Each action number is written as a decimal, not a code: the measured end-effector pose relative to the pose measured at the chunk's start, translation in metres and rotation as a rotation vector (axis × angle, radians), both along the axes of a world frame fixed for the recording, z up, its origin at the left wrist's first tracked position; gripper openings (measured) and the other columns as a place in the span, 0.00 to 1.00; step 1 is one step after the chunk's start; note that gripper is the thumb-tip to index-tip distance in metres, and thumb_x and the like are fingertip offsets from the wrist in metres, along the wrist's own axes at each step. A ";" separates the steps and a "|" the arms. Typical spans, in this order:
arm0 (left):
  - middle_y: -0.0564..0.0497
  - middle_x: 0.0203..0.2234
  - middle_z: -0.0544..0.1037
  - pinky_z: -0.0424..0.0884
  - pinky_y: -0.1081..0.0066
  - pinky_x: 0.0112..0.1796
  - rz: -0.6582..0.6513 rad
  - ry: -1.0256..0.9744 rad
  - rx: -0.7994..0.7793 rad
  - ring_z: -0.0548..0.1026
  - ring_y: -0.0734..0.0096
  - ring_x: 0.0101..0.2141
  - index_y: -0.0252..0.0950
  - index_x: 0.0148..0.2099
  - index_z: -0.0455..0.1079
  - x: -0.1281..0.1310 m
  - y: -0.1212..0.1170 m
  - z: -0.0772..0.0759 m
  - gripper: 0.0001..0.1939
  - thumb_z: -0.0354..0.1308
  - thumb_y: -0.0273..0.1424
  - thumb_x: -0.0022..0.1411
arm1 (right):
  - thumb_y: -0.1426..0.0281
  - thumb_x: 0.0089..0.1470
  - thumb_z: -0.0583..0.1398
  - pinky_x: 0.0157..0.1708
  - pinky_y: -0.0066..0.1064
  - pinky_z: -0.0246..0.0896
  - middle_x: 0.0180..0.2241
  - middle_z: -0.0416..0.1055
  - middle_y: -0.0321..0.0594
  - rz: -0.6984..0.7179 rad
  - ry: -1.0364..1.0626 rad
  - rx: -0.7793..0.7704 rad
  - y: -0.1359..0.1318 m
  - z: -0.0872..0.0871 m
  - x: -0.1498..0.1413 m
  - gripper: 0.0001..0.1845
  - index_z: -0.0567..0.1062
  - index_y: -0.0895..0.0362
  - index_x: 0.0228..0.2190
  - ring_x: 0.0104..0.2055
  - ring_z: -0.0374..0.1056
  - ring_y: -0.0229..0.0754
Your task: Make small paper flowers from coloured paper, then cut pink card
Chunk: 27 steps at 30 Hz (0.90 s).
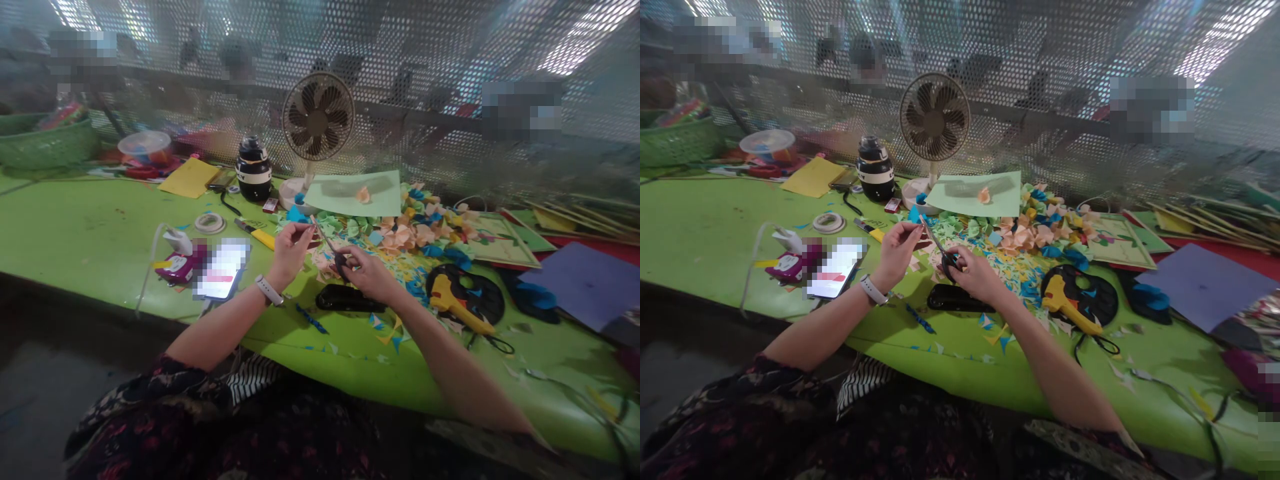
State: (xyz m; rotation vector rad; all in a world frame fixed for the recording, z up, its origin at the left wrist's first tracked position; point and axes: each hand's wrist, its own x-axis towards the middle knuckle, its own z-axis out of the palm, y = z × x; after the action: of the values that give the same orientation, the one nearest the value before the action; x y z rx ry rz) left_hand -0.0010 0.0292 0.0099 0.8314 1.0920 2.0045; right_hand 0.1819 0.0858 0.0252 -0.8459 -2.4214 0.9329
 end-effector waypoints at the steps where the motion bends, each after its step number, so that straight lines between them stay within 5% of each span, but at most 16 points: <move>1: 0.54 0.26 0.77 0.80 0.71 0.35 -0.001 0.000 0.000 0.77 0.76 0.28 0.35 0.32 0.71 0.000 0.000 0.000 0.09 0.68 0.31 0.57 | 0.53 0.57 0.59 0.30 0.33 0.66 0.25 0.76 0.37 0.003 0.006 -0.010 -0.001 0.000 0.000 0.23 0.73 0.56 0.47 0.28 0.72 0.43; 27: 0.53 0.25 0.78 0.79 0.71 0.34 0.008 0.000 -0.017 0.76 0.77 0.26 0.35 0.32 0.72 0.004 -0.001 -0.001 0.06 0.66 0.28 0.58 | 0.50 0.57 0.58 0.27 0.31 0.64 0.24 0.77 0.39 0.020 -0.006 -0.040 -0.007 0.003 -0.001 0.27 0.72 0.58 0.47 0.26 0.72 0.43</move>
State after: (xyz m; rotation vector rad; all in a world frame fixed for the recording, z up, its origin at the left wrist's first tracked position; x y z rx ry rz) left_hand 0.0033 0.0282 0.0092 0.8189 1.1123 1.9988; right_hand 0.1806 0.0788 0.0278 -0.8412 -2.4279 0.9913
